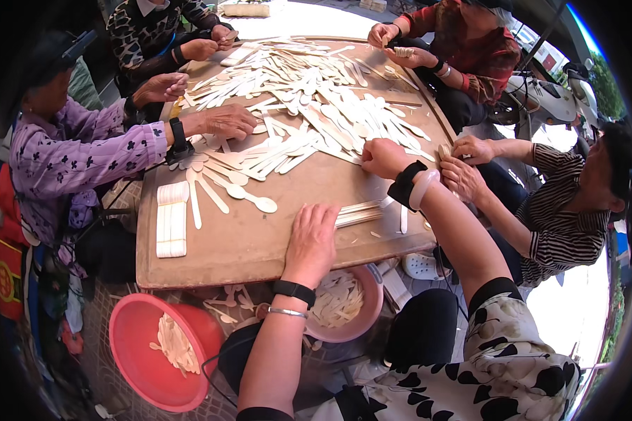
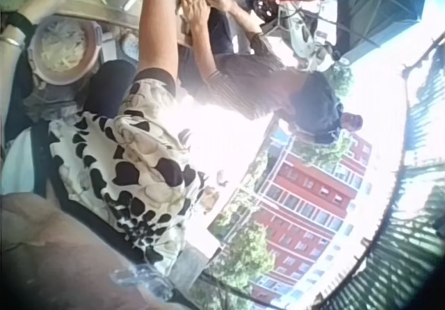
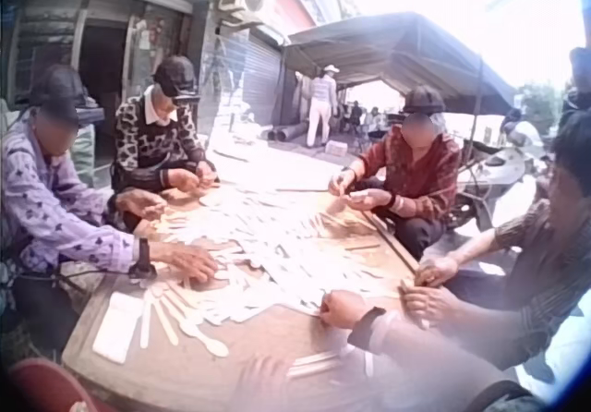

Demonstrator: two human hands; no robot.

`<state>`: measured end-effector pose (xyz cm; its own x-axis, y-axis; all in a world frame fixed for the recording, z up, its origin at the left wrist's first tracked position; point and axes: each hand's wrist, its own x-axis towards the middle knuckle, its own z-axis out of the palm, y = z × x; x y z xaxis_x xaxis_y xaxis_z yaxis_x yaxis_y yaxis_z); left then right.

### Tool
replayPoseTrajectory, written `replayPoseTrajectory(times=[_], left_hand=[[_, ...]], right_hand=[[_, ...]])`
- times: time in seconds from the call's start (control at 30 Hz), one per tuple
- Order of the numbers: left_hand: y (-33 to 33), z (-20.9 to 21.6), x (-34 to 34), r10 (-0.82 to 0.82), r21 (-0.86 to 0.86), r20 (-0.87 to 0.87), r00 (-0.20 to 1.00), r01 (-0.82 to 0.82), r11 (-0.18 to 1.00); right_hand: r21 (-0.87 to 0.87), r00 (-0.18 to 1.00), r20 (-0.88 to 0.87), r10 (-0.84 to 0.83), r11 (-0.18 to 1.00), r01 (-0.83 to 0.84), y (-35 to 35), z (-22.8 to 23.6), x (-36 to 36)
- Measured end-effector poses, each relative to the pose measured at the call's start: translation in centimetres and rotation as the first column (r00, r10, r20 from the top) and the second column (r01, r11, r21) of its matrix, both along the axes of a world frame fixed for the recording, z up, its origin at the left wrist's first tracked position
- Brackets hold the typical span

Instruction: Sorting, stacking, and bundling wooden spoons with rubber bands.

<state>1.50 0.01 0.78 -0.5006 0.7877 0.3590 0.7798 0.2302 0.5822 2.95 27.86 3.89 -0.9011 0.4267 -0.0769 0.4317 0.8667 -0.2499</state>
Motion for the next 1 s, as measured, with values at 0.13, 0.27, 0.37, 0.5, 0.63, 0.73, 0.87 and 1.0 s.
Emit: replayPoseTrajectory(times=[0.13, 0.27, 0.37, 0.5, 0.63, 0.73, 0.87, 1.0], left_hand=[[-0.1, 0.1, 0.0, -0.01, -0.015, -0.008, 1.0, 0.01, 1.0], [0.0, 0.2, -0.1, -0.011, -0.001, -0.022, 1.0, 0.011, 1.0], [0.0, -0.6, -0.2, 0.008, -0.015, -0.048, 0.999, -0.008, 1.0], [-1.5, -4.2, -0.4, -0.14, 0.175, 0.539, 0.831, 0.052, 0.983], [-0.2, 1.0, 0.0, 0.038, -0.049, 0.246, 0.968, -0.027, 0.998], [0.5, -0.7, -0.4, -0.007, -0.007, -0.041, 0.999, 0.007, 1.0], [0.4, -0.2, -0.2, -0.005, 0.067, -0.037, 0.999, 0.008, 0.998], [0.2, -0.2, -0.2, 0.01, 0.063, -0.02, 1.0, -0.009, 0.998]], right_hand=[[-0.018, 0.999, 0.046, 0.004, 1.0, -0.003, -0.2, 0.7, -0.4], [-0.081, 0.996, -0.068, 0.057, 0.995, -0.063, -2.3, 2.0, 0.7], [-0.264, 0.95, -0.235, 0.204, 0.928, -0.265, -9.0, 4.7, 0.3], [-0.452, 0.688, -0.539, 0.486, 0.522, -0.723, -21.7, 9.1, -3.1], [-0.453, 0.784, -0.484, 0.387, 0.656, -0.604, -20.3, 9.0, -6.6], [-0.081, 0.899, -0.311, 0.308, 0.934, -0.348, -13.1, 4.3, -9.7], [0.195, 0.98, -0.076, 0.183, 0.967, -0.165, -7.5, 0.6, -10.7], [0.162, 0.986, 0.009, 0.169, 0.972, -0.169, -6.0, 0.8, -10.5]])
